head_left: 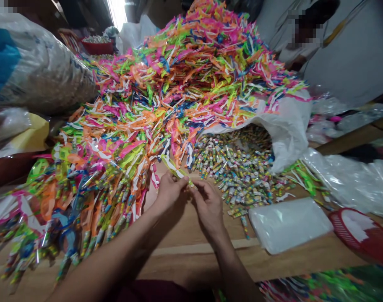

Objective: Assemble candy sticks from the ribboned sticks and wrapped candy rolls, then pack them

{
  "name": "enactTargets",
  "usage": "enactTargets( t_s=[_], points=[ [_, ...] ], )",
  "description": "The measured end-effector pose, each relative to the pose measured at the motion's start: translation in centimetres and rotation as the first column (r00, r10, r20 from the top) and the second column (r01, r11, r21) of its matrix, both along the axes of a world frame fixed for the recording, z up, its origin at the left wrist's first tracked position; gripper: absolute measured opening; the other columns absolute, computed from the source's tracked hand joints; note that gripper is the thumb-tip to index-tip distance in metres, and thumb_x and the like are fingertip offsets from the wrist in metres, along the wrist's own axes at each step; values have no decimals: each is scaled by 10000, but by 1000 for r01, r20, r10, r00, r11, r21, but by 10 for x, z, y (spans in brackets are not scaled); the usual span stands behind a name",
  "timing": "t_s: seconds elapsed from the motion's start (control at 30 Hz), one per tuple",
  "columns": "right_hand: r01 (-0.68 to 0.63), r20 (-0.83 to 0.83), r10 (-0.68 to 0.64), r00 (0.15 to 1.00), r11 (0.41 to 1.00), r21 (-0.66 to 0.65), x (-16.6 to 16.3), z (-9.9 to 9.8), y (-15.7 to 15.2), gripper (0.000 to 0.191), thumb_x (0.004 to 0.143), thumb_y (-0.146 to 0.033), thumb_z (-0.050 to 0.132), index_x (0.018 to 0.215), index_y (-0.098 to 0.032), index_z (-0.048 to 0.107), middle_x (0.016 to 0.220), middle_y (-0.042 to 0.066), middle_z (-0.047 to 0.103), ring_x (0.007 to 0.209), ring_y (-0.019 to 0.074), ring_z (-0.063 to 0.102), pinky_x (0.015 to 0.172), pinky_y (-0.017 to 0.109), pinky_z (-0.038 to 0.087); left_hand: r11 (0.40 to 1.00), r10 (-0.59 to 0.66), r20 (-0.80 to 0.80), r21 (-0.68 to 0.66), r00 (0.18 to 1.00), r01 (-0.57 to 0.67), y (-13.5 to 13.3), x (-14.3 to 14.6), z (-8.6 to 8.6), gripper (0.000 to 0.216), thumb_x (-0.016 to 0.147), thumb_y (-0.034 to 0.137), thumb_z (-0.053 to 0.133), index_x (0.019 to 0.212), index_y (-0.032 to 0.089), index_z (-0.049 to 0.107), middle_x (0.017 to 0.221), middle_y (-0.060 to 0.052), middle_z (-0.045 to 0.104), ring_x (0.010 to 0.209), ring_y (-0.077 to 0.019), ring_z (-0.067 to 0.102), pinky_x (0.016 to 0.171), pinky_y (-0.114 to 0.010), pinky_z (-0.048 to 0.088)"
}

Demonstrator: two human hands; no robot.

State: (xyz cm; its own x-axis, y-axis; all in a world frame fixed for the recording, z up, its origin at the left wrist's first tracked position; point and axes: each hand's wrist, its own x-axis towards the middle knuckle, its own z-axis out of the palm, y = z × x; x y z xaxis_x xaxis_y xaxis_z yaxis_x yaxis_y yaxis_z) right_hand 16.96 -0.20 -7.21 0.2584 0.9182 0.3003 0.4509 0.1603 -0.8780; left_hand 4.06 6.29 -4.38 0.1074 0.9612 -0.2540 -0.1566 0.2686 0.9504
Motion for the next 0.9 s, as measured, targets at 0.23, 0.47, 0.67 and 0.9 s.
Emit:
enactTargets(
  t_s=[0.23,0.47,0.67,0.9],
  points=[
    [-53,-21,53,998,998,-21,-1,-2,1,208,1024,-336,582,1139,-246,730,1093,75,760,1029,247,701,926,398,553,997,74,-99,-6,992,-75,1,0,-4,274,703,330,758,751,222,512,620,31,585,565,-132,534,535,-255,375],
    [3,-157,-10,987,999,-46,2,-10,3,226,949,-385,690,1109,-232,737,991,72,751,871,232,694,768,358,576,998,-47,-14,41,999,47,-3,-1,0,239,713,331,762,736,197,566,623,23,573,561,-125,494,560,-257,381],
    [-69,-415,14,910,991,-117,-11,2,2,438,843,-384,795,1246,-246,693,810,2,684,695,181,659,593,277,558,978,-207,60,45,976,205,0,-13,14,372,632,444,840,758,193,596,662,6,601,601,-130,517,587,-260,406],
    [-240,-246,215,945,967,-79,-2,30,-4,340,880,-363,764,1207,-272,748,1020,53,739,901,211,711,783,343,609,977,-125,-407,106,905,183,8,-96,102,402,615,493,843,846,225,651,700,-18,695,625,-198,617,593,-326,468]
  ],
)
